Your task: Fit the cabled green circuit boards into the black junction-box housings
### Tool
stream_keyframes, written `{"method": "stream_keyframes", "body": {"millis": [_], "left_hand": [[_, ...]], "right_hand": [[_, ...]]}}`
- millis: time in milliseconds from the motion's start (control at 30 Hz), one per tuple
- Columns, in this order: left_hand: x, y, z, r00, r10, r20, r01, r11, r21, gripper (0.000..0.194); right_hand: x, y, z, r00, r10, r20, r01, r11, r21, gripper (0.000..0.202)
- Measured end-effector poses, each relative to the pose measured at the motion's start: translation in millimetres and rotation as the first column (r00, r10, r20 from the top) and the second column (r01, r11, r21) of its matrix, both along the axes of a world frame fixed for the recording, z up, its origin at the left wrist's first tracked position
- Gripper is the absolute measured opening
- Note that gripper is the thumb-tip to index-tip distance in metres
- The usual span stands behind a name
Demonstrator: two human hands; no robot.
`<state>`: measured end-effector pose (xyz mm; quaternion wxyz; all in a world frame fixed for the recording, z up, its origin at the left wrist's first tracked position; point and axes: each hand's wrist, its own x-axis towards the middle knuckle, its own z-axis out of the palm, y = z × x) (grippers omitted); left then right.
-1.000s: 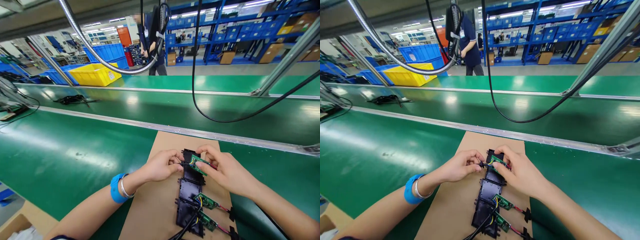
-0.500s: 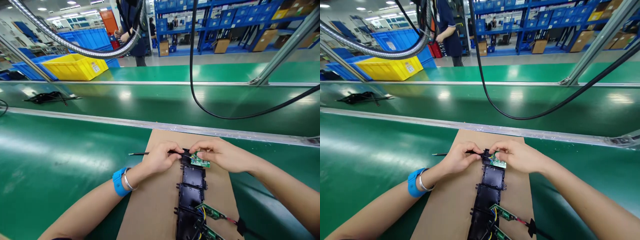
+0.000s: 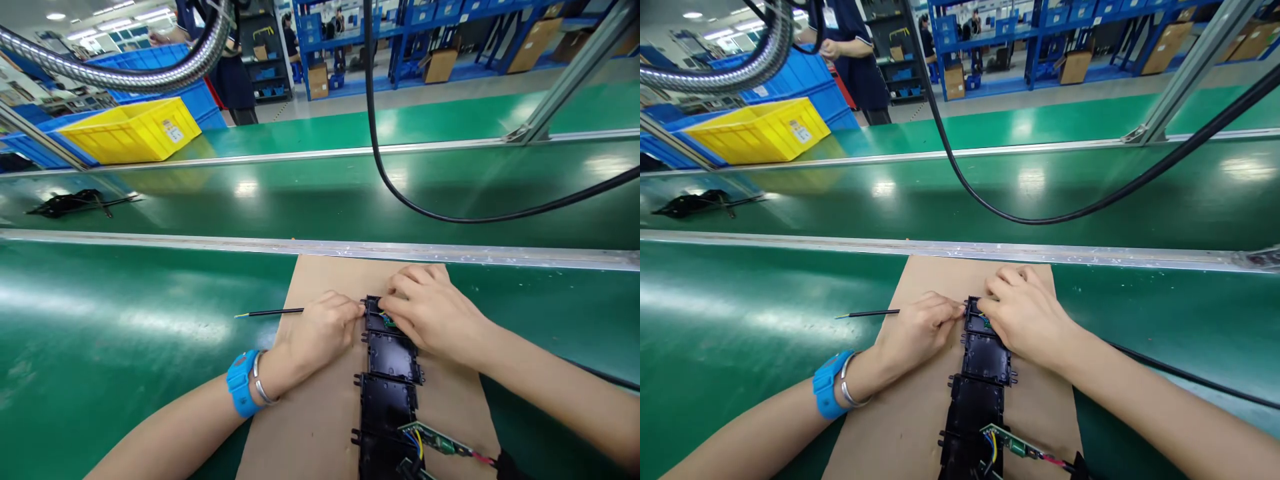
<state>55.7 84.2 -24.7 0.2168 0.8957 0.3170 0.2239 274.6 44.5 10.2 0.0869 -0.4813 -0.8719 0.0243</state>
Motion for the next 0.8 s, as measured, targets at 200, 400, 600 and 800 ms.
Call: {"method": "stream_keyframes", "body": {"millis": [200,400,600,800], "left_hand": [[-0.3,-7.8,3.7,0.979,-0.084,-0.184,0.129,0.960,0.248,0.022],[2.7,-11.8,7.5,0.931,-0.128,-0.343,0.238,0.923,0.303,0.025],[17.4,2.5,37.7,0.974,-0.100,-0.201,0.109,0.993,0.037,0.021],[38.7,10.9,46.2,0.908,-0.218,-0.358,0.161,0.970,-0.182,0.026]], "right_hand": [[-21.2,-16.4,1.1,0.987,0.100,0.126,-0.107,0.993,0.051,0.020],[-46.3,-15.9,2.4,0.976,0.121,0.182,-0.122,0.993,-0.005,0.019],[-3.4,-25.9,5.9,1.000,0.027,0.014,-0.027,1.000,-0.003,0.030],[29.9,-27.2,0.2,0.987,-0.115,-0.115,0.098,0.985,-0.142,0.039]]}}
